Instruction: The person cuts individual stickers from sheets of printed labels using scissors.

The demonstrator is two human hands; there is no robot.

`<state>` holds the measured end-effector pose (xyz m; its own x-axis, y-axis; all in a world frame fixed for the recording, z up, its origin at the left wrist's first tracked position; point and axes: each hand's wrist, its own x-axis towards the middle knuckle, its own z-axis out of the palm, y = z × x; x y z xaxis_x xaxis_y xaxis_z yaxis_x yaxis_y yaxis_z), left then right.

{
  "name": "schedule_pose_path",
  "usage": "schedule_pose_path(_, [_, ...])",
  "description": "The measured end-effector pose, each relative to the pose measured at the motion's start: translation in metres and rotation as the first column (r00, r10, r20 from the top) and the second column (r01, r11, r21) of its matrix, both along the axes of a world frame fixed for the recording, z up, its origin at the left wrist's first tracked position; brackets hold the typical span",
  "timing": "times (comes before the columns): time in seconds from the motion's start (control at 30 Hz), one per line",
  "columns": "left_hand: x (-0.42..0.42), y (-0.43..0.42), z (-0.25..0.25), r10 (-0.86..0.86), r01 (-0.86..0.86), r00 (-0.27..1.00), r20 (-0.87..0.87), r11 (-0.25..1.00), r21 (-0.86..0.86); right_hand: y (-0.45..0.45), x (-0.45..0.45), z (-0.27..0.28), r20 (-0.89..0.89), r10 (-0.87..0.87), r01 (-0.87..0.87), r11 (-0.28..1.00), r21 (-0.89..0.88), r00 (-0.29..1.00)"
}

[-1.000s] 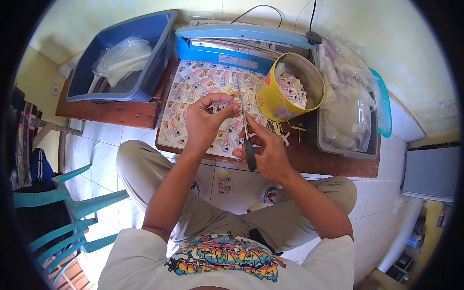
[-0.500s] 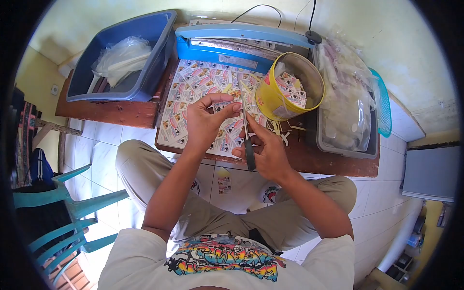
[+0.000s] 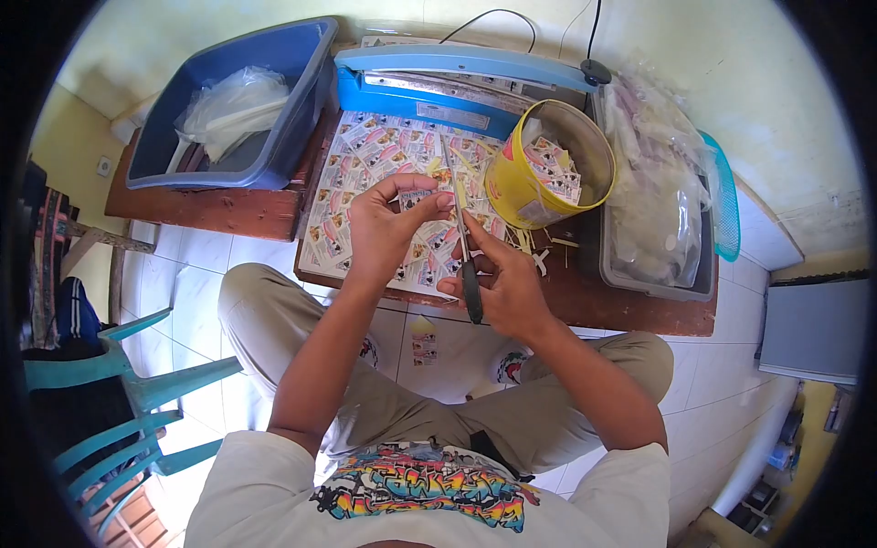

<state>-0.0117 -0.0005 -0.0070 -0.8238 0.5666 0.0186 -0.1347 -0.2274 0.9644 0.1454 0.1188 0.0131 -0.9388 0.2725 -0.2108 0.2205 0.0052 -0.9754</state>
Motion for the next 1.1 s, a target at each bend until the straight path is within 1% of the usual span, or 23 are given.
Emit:
schedule_pose_path(0.2, [0.000,-0.002,0.001,0.014,-0.015,0.999,-0.038,0.999,-0.040,-0.003,-0.002,0.001,-0.036,-0.031,0.029,0.998,-0.049,0.999])
schedule_pose_path(0.27, [-0.001,-0.003,-0.001,0.032,-0.033,0.999,-0.029,0.999,-0.015,-0.005,-0.003,0.006,-0.002,-0.078,0.077,0.991,-0.109,0.997])
schedule_pose_path(0.3, [-0.001,-0.004,-0.001,0.032,-0.032,0.999,-0.029,0.999,-0.015,-0.004,-0.003,0.004,-0.003,-0.078,0.077,0.991,-0.109,0.997])
schedule_pose_path(0.37, [-0.003,-0.006,-0.001,0.054,-0.062,0.995,-0.084,0.994,-0.091,-0.001,-0.002,-0.005,-0.034,-0.073,0.071,0.997,-0.042,0.997])
schedule_pose_path(0.4, [-0.005,-0.008,-0.003,0.054,-0.062,0.995,-0.084,0.994,-0.092,-0.001,-0.003,-0.006,-0.035,-0.072,0.071,0.997,-0.042,0.997])
schedule_pose_path(0.47, [-0.007,-0.009,-0.009,0.077,-0.088,0.989,-0.124,0.993,-0.084,0.000,-0.003,-0.008,-0.001,-0.072,0.072,0.996,0.062,0.997])
schedule_pose_path(0.5, [-0.007,-0.009,-0.009,0.078,-0.089,0.989,-0.125,0.992,-0.084,0.001,-0.004,-0.007,-0.002,-0.071,0.071,0.996,0.062,0.997])
schedule_pose_path(0.53, [-0.006,-0.008,-0.010,0.095,-0.095,0.993,-0.068,0.995,0.011,0.002,-0.004,-0.006,0.054,-0.030,0.014,0.963,0.269,0.998])
schedule_pose_path(0.57, [-0.005,-0.008,-0.011,0.106,-0.104,0.994,-0.009,0.989,0.106,0.003,-0.004,-0.005,0.116,-0.001,-0.053,0.886,0.461,0.993])
schedule_pose_path(0.6, [-0.005,-0.009,-0.012,0.106,-0.104,0.994,-0.010,0.989,0.107,0.004,-0.003,-0.007,0.116,-0.001,-0.052,0.886,0.461,0.993])
schedule_pose_path(0.63, [-0.006,-0.010,-0.012,0.107,-0.105,0.994,-0.022,0.990,0.093,0.005,-0.001,-0.012,0.126,0.030,-0.102,0.775,0.623,0.992])
schedule_pose_path(0.67, [-0.006,-0.012,-0.012,0.108,-0.105,0.994,-0.034,0.991,0.079,0.006,0.000,-0.017,0.141,0.057,-0.145,0.634,0.760,0.988])
schedule_pose_path(0.77, [-0.006,-0.017,-0.008,0.097,-0.095,0.994,-0.058,0.995,0.040,0.008,0.007,-0.035,0.118,0.069,-0.135,0.611,0.780,0.991])
schedule_pose_path(0.9, [-0.007,-0.017,-0.005,0.094,-0.094,0.991,-0.091,0.996,0.006,0.007,0.006,-0.037,0.136,0.062,-0.146,0.602,0.785,0.989])
schedule_pose_path(0.97, [-0.006,-0.018,-0.001,0.065,-0.072,0.993,-0.100,0.995,-0.067,0.007,0.007,-0.040,0.127,0.058,-0.137,0.578,0.805,0.990])
schedule_pose_path(1.0, [-0.005,-0.017,-0.002,0.065,-0.072,0.993,-0.100,0.995,-0.066,0.007,0.007,-0.040,0.127,0.058,-0.137,0.577,0.805,0.990])
schedule_pose_path(1.07, [-0.003,-0.011,-0.006,0.089,-0.087,0.994,-0.059,0.996,0.031,0.007,0.005,-0.041,0.209,0.032,-0.190,0.564,0.803,0.977])
schedule_pose_path(1.1, [-0.003,-0.009,-0.007,0.088,-0.087,0.994,-0.060,0.996,0.032,0.005,0.005,-0.040,0.208,0.031,-0.189,0.564,0.804,0.978])
